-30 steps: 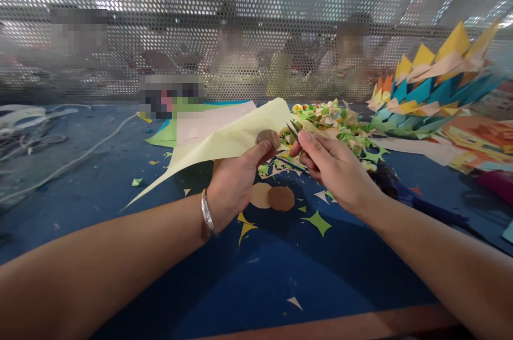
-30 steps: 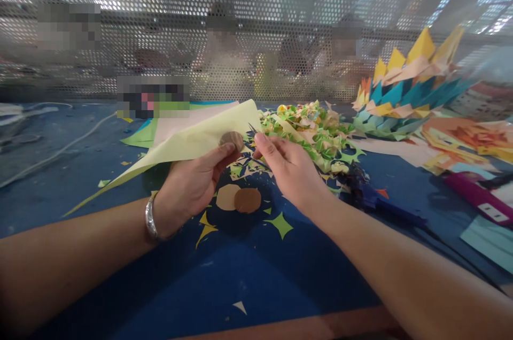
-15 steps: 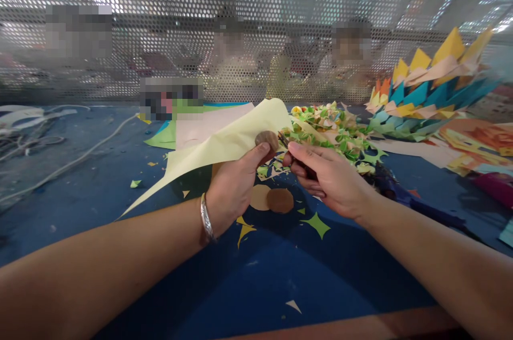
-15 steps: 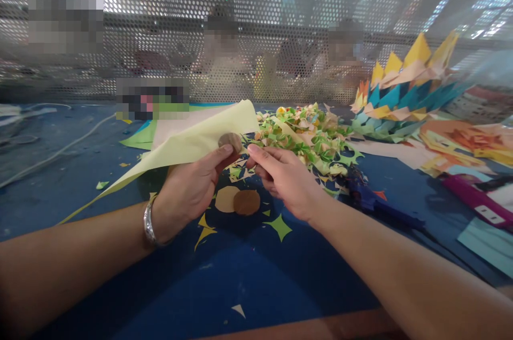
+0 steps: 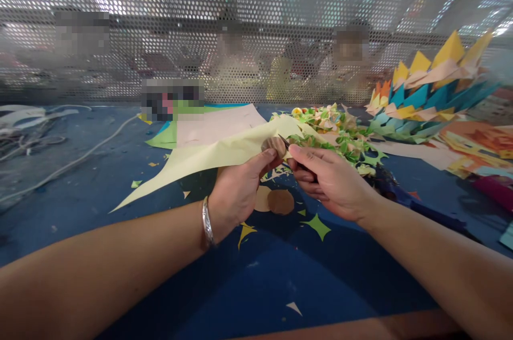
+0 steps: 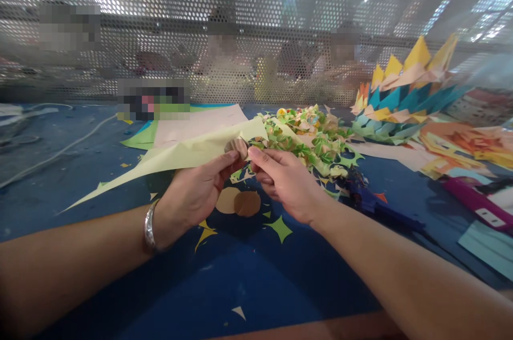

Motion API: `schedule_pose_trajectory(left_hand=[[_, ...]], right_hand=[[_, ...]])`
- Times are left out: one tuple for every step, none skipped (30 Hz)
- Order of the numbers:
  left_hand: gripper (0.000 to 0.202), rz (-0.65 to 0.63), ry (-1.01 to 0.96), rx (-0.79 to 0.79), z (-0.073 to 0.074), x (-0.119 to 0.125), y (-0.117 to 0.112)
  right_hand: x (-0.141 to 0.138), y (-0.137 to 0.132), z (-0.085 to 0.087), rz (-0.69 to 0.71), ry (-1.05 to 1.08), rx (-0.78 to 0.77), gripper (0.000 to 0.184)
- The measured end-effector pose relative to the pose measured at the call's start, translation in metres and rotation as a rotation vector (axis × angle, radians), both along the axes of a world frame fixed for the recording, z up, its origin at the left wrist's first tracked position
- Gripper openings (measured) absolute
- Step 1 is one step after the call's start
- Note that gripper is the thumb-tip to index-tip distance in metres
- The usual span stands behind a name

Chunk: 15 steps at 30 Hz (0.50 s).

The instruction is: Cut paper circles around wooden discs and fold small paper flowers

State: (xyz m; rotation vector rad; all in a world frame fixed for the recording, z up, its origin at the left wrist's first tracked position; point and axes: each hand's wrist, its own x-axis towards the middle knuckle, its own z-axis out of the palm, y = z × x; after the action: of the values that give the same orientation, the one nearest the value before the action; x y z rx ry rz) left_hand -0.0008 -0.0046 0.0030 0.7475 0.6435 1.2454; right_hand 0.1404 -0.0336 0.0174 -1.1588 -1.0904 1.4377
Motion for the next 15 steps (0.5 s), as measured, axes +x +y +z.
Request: schedule_pose_trajectory(left_hand=[[0.010, -0.007, -0.009, -0.004, -0.0002, -0.0003, 0.0003], [0.010, -0.010, -0.017, -0.007, -0.0004, -0.0007, 0.0006], [0.009, -0.012, -0.020, -0.009, -0.0006, -0.0011, 0.0009], [0.009, -0.014, -0.017, -0.007, -0.0009, -0.0015, 0.0012], [0.008, -0.015, -0.008, -0.002, -0.0012, -0.0020, 0.0016], [0.007, -0.016, 0.007, 0.007, -0.0014, -0.0023, 0.0019], [0.006, -0.016, 0.021, 0.016, -0.0015, -0.0024, 0.0022], [0.006, -0.014, 0.031, 0.023, -0.0015, -0.0025, 0.0024], [0.007, -0.011, 0.033, 0.024, -0.0013, -0.0023, 0.0025], [0.009, -0.004, 0.027, 0.019, -0.0009, -0.0021, 0.0026], [0.011, 0.001, 0.016, 0.011, -0.0002, -0.0018, 0.0025], [0.012, 0.002, 0.005, 0.001, 0.0006, -0.0014, 0.0022], [0.012, 0.001, -0.005, -0.009, 0.0015, -0.0011, 0.0019], [0.012, 0.002, -0.012, -0.016, 0.0025, -0.0009, 0.0014], [0.011, 0.003, -0.017, -0.021, 0.0034, -0.0007, 0.0008]], right_hand=[[-0.0002, -0.0002, 0.0002, -0.004, -0.002, -0.001, 0.038], [-0.0004, -0.0004, 0.0003, -0.008, -0.005, -0.003, 0.037], [-0.0005, -0.0005, 0.0003, -0.010, -0.009, -0.004, 0.036], [-0.0007, -0.0005, 0.0004, -0.012, -0.012, -0.005, 0.036], [-0.0008, -0.0004, 0.0004, -0.013, -0.015, -0.006, 0.036], [-0.0010, -0.0003, 0.0005, -0.013, -0.017, -0.006, 0.037], [-0.0012, -0.0001, 0.0006, -0.012, -0.019, -0.007, 0.037], [-0.0013, 0.0000, 0.0007, -0.010, -0.020, -0.007, 0.036], [-0.0013, 0.0001, 0.0009, -0.008, -0.021, -0.008, 0.036], [-0.0012, 0.0002, 0.0010, -0.006, -0.022, -0.009, 0.036], [-0.0010, 0.0002, 0.0012, -0.002, -0.020, -0.011, 0.036], [-0.0008, 0.0002, 0.0012, 0.003, -0.017, -0.010, 0.036], [-0.0004, 0.0001, 0.0011, 0.009, -0.010, -0.009, 0.036], [0.0001, 0.0001, 0.0009, 0.015, -0.002, -0.009, 0.036], [0.0006, 0.0001, 0.0006, 0.023, 0.007, -0.009, 0.036]])
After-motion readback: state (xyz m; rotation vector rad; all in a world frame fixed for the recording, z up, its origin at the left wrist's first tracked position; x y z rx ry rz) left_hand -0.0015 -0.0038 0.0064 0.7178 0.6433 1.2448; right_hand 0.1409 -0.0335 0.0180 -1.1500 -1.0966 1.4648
